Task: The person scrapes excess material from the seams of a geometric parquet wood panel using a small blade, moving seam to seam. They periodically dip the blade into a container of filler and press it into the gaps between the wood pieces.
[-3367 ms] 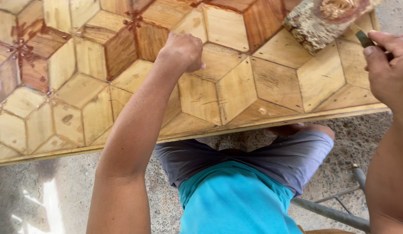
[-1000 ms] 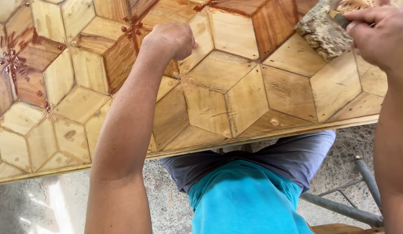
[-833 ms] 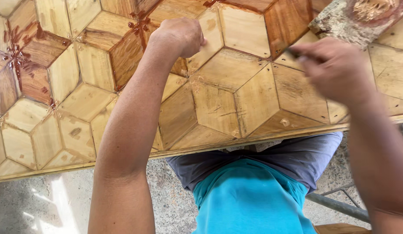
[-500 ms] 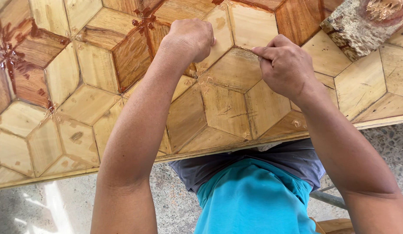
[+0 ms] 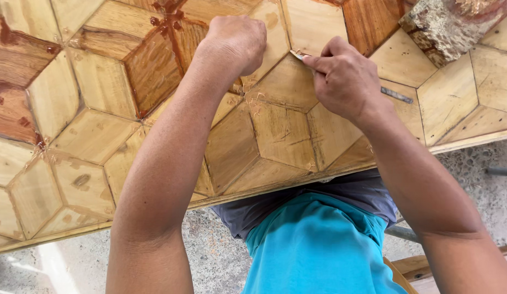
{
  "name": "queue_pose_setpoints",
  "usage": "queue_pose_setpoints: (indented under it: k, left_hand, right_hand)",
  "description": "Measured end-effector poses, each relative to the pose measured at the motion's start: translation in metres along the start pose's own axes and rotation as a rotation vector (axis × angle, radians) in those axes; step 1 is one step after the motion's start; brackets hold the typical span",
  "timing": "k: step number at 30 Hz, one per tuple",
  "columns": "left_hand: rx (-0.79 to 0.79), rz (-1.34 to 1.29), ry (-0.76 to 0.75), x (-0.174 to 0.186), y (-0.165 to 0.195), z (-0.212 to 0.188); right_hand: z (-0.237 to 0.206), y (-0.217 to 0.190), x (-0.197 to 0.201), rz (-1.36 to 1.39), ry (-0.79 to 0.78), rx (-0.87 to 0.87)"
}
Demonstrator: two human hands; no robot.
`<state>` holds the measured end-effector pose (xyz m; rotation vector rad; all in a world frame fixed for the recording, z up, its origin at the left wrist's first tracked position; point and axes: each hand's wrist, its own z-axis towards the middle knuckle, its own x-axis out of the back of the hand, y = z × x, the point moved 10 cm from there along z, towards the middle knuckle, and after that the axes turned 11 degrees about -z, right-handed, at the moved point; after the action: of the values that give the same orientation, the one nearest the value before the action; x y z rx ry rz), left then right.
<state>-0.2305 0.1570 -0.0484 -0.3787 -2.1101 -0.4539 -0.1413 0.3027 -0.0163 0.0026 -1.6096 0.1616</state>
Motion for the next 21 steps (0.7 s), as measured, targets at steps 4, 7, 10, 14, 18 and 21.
queue_pose_setpoints:
  k: [4, 7, 10, 14, 18, 21]
  left_hand:
    - [-0.030, -0.038, 0.050, 0.003, 0.000, -0.001]
    - [-0.038, -0.056, 0.058, 0.003, 0.000, -0.001]
    - [-0.049, -0.054, 0.075, 0.005, 0.002, -0.001]
    - [0.010, -0.077, 0.026, 0.001, -0.003, -0.002]
    - [-0.017, -0.071, 0.045, 0.006, 0.001, -0.006]
    - [0.003, -0.085, 0.025, 0.006, -0.001, -0.009]
  right_hand:
    - [-0.008, 0.005, 0.013, -0.066, 0.087, 0.017]
    - [-0.014, 0.008, 0.011, -0.035, 0.087, 0.044]
    - [-0.018, 0.017, 0.013, -0.079, 0.127, -0.011]
    - [-0.020, 0.019, 0.006, -0.069, 0.059, -0.006]
    - [-0.023, 0.023, 0.009, -0.075, 0.082, 0.001]
    - [-0.028, 0.029, 0.013, -0.061, 0.123, -0.009]
